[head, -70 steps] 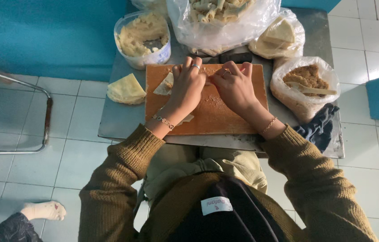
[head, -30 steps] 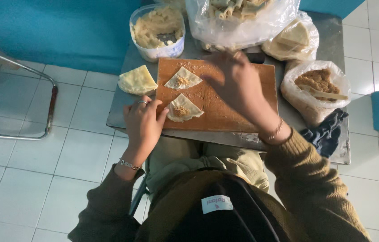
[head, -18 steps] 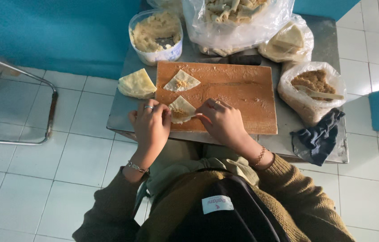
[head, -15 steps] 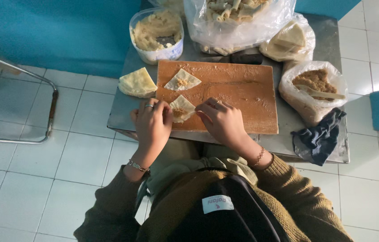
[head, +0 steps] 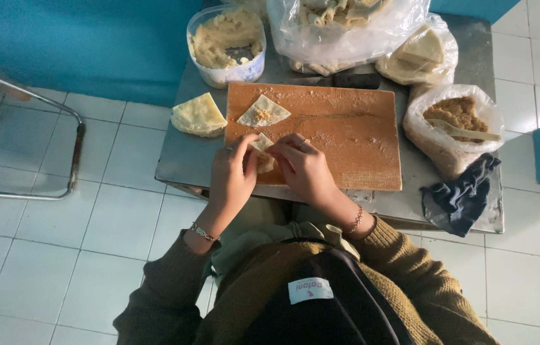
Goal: The person cuts a large sheet of dough into triangular pieces on a wooden board using a knife, then arranges the triangles in rows. They spoon a brown filling from a bag onto each triangle and fold the dough pieces over the filling to form filled pastries.
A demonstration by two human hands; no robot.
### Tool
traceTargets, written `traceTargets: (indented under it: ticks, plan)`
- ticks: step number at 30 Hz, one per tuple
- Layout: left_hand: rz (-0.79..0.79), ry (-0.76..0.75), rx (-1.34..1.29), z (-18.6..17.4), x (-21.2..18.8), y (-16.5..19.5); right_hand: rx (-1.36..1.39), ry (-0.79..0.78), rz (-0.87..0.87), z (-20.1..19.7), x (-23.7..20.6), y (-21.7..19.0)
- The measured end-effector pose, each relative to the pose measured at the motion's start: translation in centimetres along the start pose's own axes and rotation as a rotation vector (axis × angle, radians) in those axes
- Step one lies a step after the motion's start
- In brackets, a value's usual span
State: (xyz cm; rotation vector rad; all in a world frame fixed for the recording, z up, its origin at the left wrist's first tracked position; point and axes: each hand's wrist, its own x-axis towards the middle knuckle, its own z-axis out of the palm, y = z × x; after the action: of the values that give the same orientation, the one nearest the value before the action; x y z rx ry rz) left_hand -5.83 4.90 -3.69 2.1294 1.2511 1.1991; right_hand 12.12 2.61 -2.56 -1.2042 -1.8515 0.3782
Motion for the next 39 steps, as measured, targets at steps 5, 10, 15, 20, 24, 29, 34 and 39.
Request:
traceTargets:
  ticks: [5, 10, 15, 20, 24, 29, 34, 39]
  plan:
    - [0.071, -0.06, -0.021, -0.1, -0.4, -0.4, 0.015, -0.01, -0.043, 0.5, 0.0, 0.1]
    - [0.065, -0.111, -0.023, 0.2, -0.4, -1.0, -0.075, -0.087, -0.059, 0.6, -0.2, 0.0]
    - [0.059, -0.245, 0.014, -1.0, -0.3, -1.4, 0.001, -0.175, 0.006, 0.3, -0.2, 0.2]
    - [0.178, -0.377, -0.094, -3.5, 0.3, -2.1, -0.003, -0.173, -0.084, -0.5, 0.0, 0.2]
    - [0.165, -0.45, -0.035, -4.0, 0.9, -2.4, 0.018, -0.185, -0.056, -0.8, 0.2, 0.0]
    - [0.085, -0.47, -0.026, -3.6, 0.8, -2.3, 0.082, -0.2, -0.01, -0.9, 0.2, 0.0]
    - [0.147, -0.382, -0.005, -3.1, 0.6, -2.1, 0.034, -0.197, -0.1, -1.0, 0.3, 0.3]
    - [0.089, -0.365, -0.106, -2.8, 1.1, -2.6, 0.073, -0.219, -0.042, -1.2, 0.3, 0.3]
